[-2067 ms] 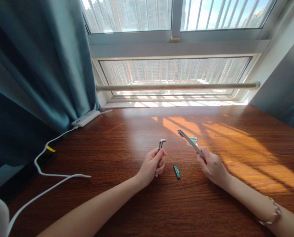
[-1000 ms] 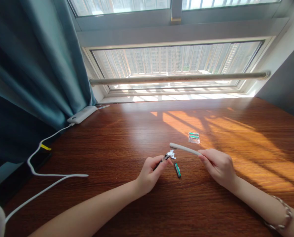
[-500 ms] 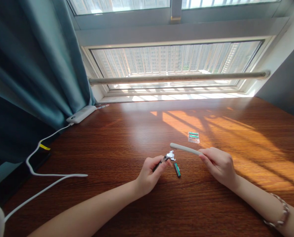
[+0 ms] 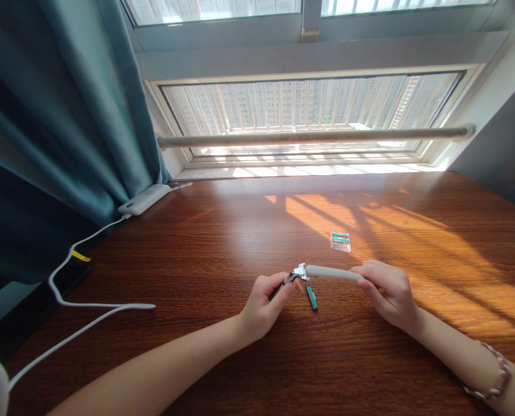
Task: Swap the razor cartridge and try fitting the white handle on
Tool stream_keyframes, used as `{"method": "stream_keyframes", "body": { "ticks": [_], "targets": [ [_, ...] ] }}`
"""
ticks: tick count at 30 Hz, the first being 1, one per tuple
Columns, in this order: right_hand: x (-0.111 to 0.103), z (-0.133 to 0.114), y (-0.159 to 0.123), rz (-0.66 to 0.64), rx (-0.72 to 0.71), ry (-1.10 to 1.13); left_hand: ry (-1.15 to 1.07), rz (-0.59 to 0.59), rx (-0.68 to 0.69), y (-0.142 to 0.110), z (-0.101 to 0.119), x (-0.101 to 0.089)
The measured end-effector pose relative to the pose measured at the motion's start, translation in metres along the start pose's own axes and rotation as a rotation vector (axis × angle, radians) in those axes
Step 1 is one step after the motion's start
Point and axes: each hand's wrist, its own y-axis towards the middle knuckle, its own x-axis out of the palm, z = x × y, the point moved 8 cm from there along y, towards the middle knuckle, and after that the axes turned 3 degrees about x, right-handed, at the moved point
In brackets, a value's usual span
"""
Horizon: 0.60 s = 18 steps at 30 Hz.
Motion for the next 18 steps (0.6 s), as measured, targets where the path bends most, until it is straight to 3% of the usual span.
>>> {"method": "stream_keyframes", "body": {
  "ticks": [3,6,11,16,18],
  "targets": [
    [0.004,0.002,0.000,-0.040,0.026,-0.020,0.014,0.004,-0.002,0.000,0.000,-0.001],
    [0.002,0.011,0.001,0.001,0.116,-0.049,0.029,0.012,-0.008,0.001,0.000,-0.002],
    [0.005,0.007,0.000,-0.025,0.052,-0.014,0.035,0.011,-0.008,0.001,0.002,-0.001],
    [0.003,0.015,0.000,0.009,0.136,-0.049,0.023,0.004,-0.036,0.001,-0.001,-0.001],
    [0.004,0.012,0.000,0.006,0.106,-0.025,0.024,0.005,-0.041,0.001,-0.003,0.000]
  ]
}}
